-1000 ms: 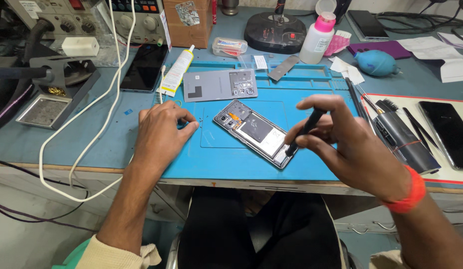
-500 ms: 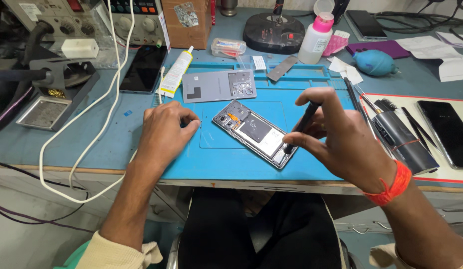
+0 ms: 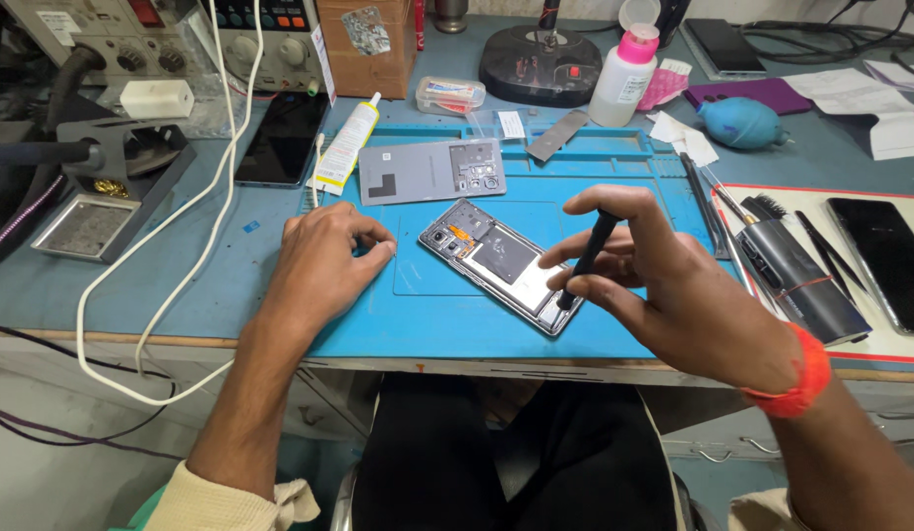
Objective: The person works on a disassembled smartphone on a blue repair mat, using a screwdriver to unscrew and adjust internal components while holding the phone steady. They then reassemble the phone, hold it up, and power it on, waiting at the boot screen.
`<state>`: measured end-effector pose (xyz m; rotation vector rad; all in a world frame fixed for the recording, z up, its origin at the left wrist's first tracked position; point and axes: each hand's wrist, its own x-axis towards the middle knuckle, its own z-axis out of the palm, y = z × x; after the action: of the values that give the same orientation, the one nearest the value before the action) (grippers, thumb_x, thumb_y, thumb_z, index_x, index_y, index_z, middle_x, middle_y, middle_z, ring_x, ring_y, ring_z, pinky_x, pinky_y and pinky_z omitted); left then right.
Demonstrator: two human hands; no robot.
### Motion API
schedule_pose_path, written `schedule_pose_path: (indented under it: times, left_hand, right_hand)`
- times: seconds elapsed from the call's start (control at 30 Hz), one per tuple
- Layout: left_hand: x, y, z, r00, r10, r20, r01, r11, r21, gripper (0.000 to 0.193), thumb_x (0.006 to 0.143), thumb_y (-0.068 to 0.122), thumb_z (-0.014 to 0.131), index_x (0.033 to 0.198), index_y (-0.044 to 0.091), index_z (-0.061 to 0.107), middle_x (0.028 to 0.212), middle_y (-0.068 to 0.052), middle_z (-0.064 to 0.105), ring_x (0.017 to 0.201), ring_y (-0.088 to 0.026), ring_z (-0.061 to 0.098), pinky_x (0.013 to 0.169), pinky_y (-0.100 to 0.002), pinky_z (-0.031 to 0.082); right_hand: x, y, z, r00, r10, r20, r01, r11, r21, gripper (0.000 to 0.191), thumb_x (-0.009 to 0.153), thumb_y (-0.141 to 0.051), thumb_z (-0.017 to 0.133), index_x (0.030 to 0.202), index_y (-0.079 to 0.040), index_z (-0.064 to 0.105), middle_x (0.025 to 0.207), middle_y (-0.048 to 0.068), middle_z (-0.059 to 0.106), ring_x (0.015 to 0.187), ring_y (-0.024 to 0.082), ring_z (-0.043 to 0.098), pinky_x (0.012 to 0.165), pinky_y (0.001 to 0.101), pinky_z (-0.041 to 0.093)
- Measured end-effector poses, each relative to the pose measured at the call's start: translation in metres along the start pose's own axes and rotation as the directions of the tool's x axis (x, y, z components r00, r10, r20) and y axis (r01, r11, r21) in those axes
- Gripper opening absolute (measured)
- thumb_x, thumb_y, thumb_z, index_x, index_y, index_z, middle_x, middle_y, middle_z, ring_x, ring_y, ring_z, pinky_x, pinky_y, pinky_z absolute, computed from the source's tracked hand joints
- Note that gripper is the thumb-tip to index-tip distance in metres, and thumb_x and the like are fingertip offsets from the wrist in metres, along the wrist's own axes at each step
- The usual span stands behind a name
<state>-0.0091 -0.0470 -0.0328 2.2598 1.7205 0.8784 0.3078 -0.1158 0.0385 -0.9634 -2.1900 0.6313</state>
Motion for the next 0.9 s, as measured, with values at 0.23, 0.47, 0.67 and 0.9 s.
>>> schedule_pose_path:
  times: [0.23, 0.47, 0.67, 0.9]
  left_hand:
    - [0.000, -0.002, -0.002, 0.999, 0.007, 0.040, -0.006, 1.000, -0.014, 0.018, 0.079, 0.027, 0.079, 0.087, 0.012, 0.083, 0.090, -0.007, 0.074, 0.095, -0.027, 0.067, 0.092, -0.044, 0.041]
    - [0.005, -0.007, 0.000, 0.997, -0.003, 0.073, 0.006, 0.999, -0.042, 0.020, 0.078, 0.026, 0.079, 0.088, 0.009, 0.081, 0.092, -0.009, 0.074, 0.093, -0.028, 0.069, 0.093, -0.044, 0.042]
    - [0.000, -0.001, 0.000, 0.997, 0.068, 0.031, -0.070, 0.996, 0.058, 0.019, 0.081, 0.025, 0.077, 0.086, 0.007, 0.081, 0.088, -0.011, 0.073, 0.092, -0.029, 0.067, 0.092, -0.044, 0.041]
    - [-0.023, 0.045, 0.010, 0.985, 0.147, -0.086, -0.170, 0.868, -0.466, 0.013, 0.085, 0.015, 0.078, 0.092, 0.005, 0.076, 0.091, -0.004, 0.077, 0.080, -0.016, 0.074, 0.067, -0.030, 0.058]
  right_hand:
    - [0.004, 0.001, 0.001, 0.969, 0.243, -0.040, -0.247, 0.957, -0.150, 0.060, 0.088, -0.014, 0.074, 0.134, -0.013, 0.034, 0.092, 0.010, 0.080, 0.088, 0.018, 0.079, 0.075, 0.0338, 0.065]
    - [0.000, -0.003, 0.001, 0.999, -0.015, 0.036, 0.016, 1.000, -0.021, 0.047, 0.096, -0.003, 0.065, 0.133, -0.009, 0.036, 0.098, 0.012, 0.080, 0.091, 0.022, 0.078, 0.075, 0.0336, 0.066]
    - [0.004, 0.000, 0.001, 0.991, 0.122, -0.049, -0.128, 0.980, -0.154, 0.060, 0.087, -0.009, 0.075, 0.131, -0.010, 0.035, 0.087, 0.010, 0.078, 0.082, 0.020, 0.082, 0.060, 0.0331, 0.063]
    - [-0.002, 0.009, 0.001, 0.985, -0.025, -0.172, 0.012, 0.997, -0.075, 0.065, 0.092, -0.006, 0.074, 0.139, -0.009, 0.030, 0.095, 0.013, 0.076, 0.089, 0.022, 0.079, 0.075, 0.0317, 0.065]
